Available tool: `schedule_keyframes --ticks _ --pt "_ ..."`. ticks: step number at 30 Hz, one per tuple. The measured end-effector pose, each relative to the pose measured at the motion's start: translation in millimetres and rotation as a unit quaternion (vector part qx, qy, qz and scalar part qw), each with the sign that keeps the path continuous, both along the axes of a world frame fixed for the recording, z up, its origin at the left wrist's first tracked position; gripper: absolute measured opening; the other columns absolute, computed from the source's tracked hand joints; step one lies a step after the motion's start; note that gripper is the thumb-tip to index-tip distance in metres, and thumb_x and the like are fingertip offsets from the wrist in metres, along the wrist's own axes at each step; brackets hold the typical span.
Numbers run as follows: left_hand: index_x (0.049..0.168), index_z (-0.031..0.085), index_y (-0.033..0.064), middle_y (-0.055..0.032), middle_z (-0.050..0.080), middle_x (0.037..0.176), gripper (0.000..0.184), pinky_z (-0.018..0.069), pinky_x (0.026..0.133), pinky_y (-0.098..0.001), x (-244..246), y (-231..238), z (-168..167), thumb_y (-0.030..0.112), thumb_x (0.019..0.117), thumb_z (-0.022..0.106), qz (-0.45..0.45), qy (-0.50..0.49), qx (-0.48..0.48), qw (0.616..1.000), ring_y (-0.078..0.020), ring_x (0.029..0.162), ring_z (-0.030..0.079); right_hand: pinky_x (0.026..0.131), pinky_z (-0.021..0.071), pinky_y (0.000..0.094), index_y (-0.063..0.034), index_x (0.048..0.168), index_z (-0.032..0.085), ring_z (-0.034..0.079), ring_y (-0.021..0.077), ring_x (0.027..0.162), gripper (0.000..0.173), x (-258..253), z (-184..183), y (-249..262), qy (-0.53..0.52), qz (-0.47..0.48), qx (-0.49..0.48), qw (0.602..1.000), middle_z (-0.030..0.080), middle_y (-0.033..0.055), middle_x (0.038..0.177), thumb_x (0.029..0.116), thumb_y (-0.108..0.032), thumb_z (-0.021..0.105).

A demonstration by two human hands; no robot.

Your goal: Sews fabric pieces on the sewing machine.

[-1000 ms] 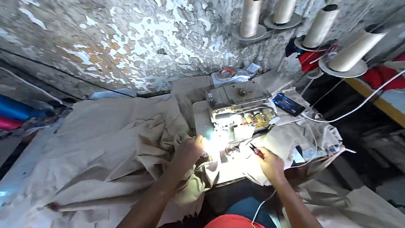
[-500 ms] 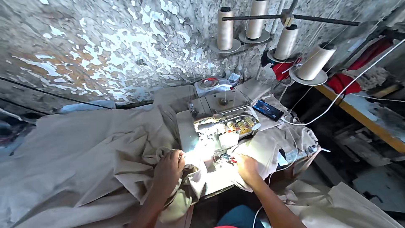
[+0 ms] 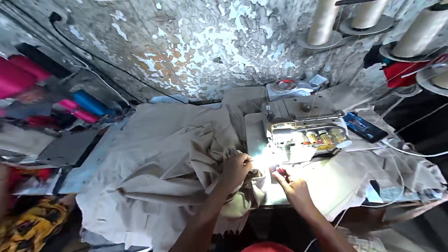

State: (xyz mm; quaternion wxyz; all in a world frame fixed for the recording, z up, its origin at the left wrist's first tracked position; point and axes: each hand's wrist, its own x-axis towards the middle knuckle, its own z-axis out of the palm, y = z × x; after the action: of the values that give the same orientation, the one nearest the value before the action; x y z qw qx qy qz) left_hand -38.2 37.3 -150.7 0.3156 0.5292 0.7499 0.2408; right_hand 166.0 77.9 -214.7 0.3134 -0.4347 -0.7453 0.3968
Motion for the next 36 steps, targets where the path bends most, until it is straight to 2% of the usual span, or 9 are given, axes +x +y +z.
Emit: schedule_keyframes --ticks 4,6,8,9,10,12,15,29,36 --pt "0.113 0.070 -0.0014 -0.0094 0.070 0.103 0.021 0.0504 0.090 -0.0320 -1.2 0.5 -0.4 0.013 0.1000 0.061 0.014 -0.113 -0.006 0.993 -0.0113 0.095 0.063 0.069 0.0549 0.0428 0.0021 0.108 0.072 0.068 0.0210 0.073 0.035 -15.6 -6.3 -4.2 0.014 0.034 0.025 0.999 0.072 0.0120 0.086 0.0999 -0.030 0.060" --pt "0.114 0.072 0.0006 -0.0112 0.071 0.109 0.024 0.0483 0.097 -0.0390 -4.1 -0.6 1.6 0.016 0.1007 0.061 -0.002 -0.042 -0.016 0.999 -0.0174 0.104 0.065 0.067 0.0553 0.0440 0.0016 0.105 0.073 0.069 0.0227 0.073 0.035 -19.4 -9.7 -3.7 0.005 0.040 0.054 0.998 0.072 0.0124 0.084 0.1001 -0.030 0.060" --pt "0.114 0.073 0.0006 -0.0157 0.071 0.113 0.026 0.0407 0.105 -0.0524 -5.3 -1.3 4.4 0.018 0.1013 0.060 -0.010 0.029 -0.022 0.999 -0.0284 0.113 0.063 0.068 0.0563 0.0462 0.0020 0.105 0.074 0.071 0.0254 0.075 0.036 -21.2 -12.6 -2.1 -0.006 0.048 0.073 0.996 0.073 0.0139 0.086 0.1006 -0.030 0.059" --pt "0.113 0.074 0.0008 -0.0160 0.071 0.112 0.026 0.0376 0.106 -0.0543 -5.6 -1.8 4.3 0.019 0.1008 0.060 -0.011 0.035 -0.019 0.999 -0.0294 0.113 0.062 0.069 0.0566 0.0469 0.0021 0.106 0.074 0.071 0.0263 0.076 0.036 -21.7 -13.5 -1.5 -0.012 0.051 0.077 0.996 0.074 0.0143 0.087 0.1007 -0.031 0.059" --pt "0.112 0.074 0.0007 -0.0152 0.070 0.110 0.025 0.0378 0.105 -0.0521 -5.6 -2.2 3.4 0.019 0.1000 0.061 -0.011 0.021 -0.011 1.000 -0.0274 0.111 0.062 0.070 0.0569 0.0477 0.0023 0.107 0.074 0.072 0.0270 0.078 0.037 -21.8 -13.7 -0.9 -0.017 0.055 0.074 0.996 0.074 0.0148 0.088 0.1008 -0.031 0.059" --pt "0.112 0.072 -0.0008 -0.0108 0.070 0.106 0.023 0.0476 0.096 -0.0373 -5.1 -2.3 1.0 0.016 0.0999 0.061 -0.011 -0.057 0.004 0.998 -0.0153 0.101 0.063 0.073 0.0563 0.0485 0.0027 0.108 0.073 0.072 0.0273 0.081 0.037 -21.6 -13.3 0.5 -0.011 0.064 0.057 0.996 0.074 0.0156 0.090 0.1010 -0.031 0.058" --pt "0.110 0.069 -0.0023 -0.0062 0.067 0.100 0.019 0.0485 0.087 -0.0284 -0.6 -1.2 -2.9 0.011 0.0997 0.059 0.007 -0.162 0.015 0.987 -0.0072 0.092 0.060 0.078 0.0560 0.0474 0.0028 0.109 0.074 0.072 0.0259 0.085 0.039 -21.1 -12.9 3.0 0.005 0.065 0.031 0.997 0.074 0.0160 0.093 0.1016 -0.031 0.057" --pt "0.101 0.072 0.0019 -0.0013 0.065 0.093 0.016 0.0461 0.081 -0.0267 6.2 3.7 0.6 0.014 0.0981 0.061 -0.005 -0.126 0.022 0.992 -0.0050 0.085 0.057 0.066 0.0544 0.0442 0.0007 0.101 0.075 0.070 0.0230 0.072 0.037 -18.6 -15.4 6.4 0.013 0.036 0.085 0.996 0.073 0.0127 0.081 0.1007 -0.031 0.057" --pt "0.099 0.072 0.0029 0.0002 0.065 0.092 0.016 0.0465 0.082 -0.0272 6.7 4.6 -3.0 0.014 0.0973 0.061 -0.009 -0.134 0.027 0.991 -0.0044 0.085 0.058 0.067 0.0509 0.0303 -0.0019 0.099 0.075 0.063 0.0070 0.070 0.035 -18.0 -24.4 6.4 0.077 0.048 0.014 0.996 0.070 0.0036 0.077 0.1016 -0.032 0.057"
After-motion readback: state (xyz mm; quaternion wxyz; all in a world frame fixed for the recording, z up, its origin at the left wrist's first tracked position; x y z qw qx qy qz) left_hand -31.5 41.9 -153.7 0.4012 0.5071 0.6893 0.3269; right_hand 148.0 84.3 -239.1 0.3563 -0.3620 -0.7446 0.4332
